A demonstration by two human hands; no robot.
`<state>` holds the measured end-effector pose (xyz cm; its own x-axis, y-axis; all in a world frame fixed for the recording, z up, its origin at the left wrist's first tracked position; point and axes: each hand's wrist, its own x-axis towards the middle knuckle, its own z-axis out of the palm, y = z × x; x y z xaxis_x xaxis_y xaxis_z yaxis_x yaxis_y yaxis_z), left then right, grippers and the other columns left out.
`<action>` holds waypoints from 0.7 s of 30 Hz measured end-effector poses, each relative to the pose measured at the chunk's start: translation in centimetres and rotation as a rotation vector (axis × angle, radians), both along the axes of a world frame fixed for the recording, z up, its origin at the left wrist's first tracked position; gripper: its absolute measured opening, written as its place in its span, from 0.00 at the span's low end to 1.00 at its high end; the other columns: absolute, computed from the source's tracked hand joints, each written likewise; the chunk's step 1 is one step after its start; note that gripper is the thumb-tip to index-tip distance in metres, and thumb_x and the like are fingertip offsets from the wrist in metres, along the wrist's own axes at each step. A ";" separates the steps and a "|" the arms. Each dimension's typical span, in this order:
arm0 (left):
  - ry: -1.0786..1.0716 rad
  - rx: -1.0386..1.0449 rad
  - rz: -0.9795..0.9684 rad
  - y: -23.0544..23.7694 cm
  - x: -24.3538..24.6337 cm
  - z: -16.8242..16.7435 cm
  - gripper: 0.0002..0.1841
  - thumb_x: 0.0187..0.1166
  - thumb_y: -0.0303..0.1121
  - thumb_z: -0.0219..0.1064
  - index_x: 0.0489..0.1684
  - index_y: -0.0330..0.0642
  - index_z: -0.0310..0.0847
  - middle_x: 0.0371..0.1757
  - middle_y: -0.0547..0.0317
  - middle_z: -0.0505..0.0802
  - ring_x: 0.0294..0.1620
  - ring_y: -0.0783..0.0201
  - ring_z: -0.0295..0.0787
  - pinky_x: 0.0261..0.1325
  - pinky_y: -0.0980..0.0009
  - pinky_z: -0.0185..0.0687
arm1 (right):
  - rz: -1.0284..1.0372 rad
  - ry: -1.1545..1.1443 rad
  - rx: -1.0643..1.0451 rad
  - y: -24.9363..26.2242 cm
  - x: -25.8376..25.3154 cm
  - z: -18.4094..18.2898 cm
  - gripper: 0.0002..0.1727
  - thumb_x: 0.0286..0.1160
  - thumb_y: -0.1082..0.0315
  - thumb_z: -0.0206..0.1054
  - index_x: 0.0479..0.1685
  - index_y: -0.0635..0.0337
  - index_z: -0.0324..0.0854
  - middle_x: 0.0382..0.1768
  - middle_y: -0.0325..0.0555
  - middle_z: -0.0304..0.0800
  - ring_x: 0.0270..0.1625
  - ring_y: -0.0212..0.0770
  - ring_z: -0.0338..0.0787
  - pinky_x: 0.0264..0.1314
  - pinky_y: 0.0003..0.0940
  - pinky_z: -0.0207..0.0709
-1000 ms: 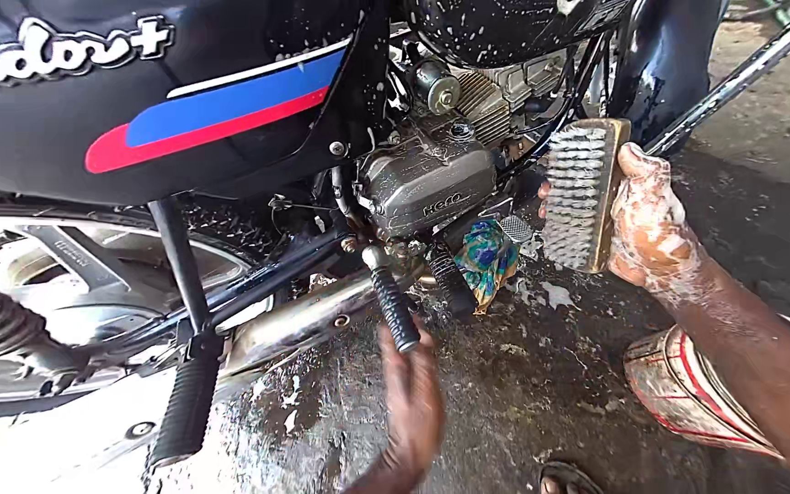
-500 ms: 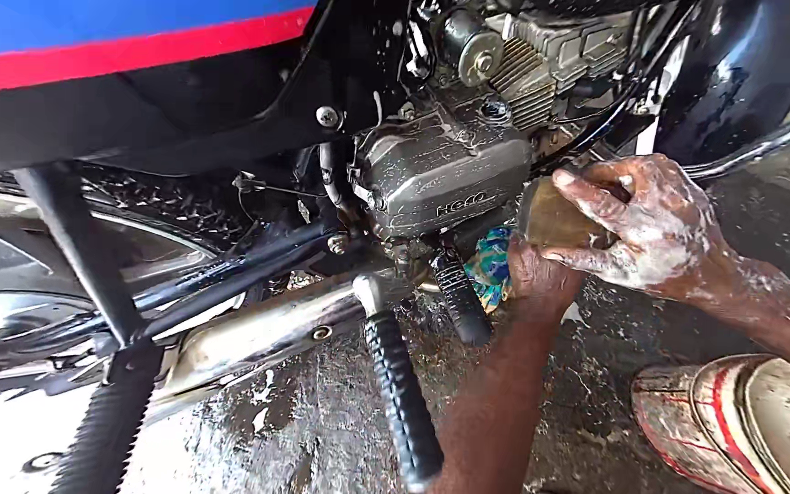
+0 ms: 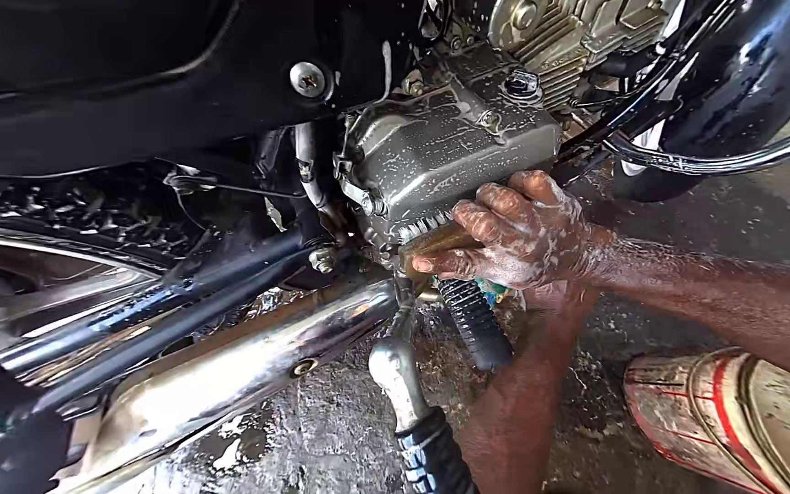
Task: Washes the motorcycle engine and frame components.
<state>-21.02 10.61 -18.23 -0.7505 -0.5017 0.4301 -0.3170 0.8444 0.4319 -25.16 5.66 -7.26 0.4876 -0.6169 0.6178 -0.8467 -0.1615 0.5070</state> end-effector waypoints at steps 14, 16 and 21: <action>0.103 0.029 0.011 -1.1 -1.2 2.9 0.12 0.72 0.43 0.70 0.37 0.45 0.94 0.36 0.52 0.97 0.42 0.49 0.95 0.41 0.48 0.88 | -0.012 0.078 0.081 4.4 -7.3 1.2 0.24 0.89 0.41 0.54 0.78 0.34 0.73 0.58 0.58 0.82 0.54 0.59 0.80 0.59 0.53 0.65; 0.113 0.060 0.005 -0.9 -1.3 3.1 0.14 0.73 0.46 0.71 0.39 0.46 0.95 0.38 0.51 0.97 0.44 0.49 0.96 0.43 0.48 0.89 | -0.038 0.082 0.024 3.3 -5.6 1.2 0.24 0.86 0.38 0.54 0.76 0.27 0.74 0.57 0.52 0.83 0.53 0.54 0.81 0.62 0.50 0.65; 0.021 0.112 -0.136 -0.9 0.6 2.4 0.14 0.77 0.39 0.70 0.48 0.39 0.94 0.46 0.45 0.97 0.50 0.47 0.95 0.51 0.49 0.88 | 0.017 -0.039 -0.013 0.2 -1.2 0.3 0.21 0.88 0.42 0.54 0.70 0.31 0.84 0.55 0.47 0.94 0.50 0.47 0.87 0.58 0.42 0.70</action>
